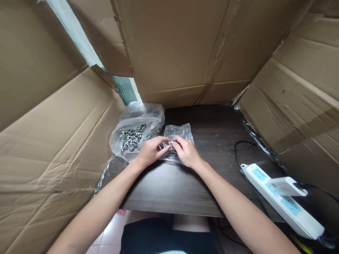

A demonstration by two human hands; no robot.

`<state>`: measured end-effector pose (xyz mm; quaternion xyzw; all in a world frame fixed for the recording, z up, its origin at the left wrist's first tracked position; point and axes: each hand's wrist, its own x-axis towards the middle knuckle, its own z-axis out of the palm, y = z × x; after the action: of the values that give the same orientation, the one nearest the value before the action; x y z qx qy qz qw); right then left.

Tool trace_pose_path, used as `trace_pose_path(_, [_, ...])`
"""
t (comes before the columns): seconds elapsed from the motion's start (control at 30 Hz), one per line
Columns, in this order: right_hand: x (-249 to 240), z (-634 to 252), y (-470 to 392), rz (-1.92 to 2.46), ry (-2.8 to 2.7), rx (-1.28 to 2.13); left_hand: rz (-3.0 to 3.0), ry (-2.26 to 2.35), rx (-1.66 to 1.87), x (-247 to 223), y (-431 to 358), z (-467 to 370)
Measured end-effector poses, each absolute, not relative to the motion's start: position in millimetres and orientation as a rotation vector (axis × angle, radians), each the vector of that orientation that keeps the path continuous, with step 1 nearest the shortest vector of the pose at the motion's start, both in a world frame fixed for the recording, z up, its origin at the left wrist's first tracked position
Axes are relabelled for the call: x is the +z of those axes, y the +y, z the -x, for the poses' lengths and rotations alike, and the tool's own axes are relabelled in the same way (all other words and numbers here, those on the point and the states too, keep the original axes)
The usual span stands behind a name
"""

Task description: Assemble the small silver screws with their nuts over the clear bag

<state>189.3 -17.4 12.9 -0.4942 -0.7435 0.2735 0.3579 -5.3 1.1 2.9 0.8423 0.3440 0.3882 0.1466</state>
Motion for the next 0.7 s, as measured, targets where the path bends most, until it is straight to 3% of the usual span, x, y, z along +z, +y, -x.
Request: trace_pose_path(0.7, [9.9, -189.8, -16.7, 1.245, -1.914, 0.691, -2.448, 0.98, 1.107, 5.4, 0.4, 5.6])
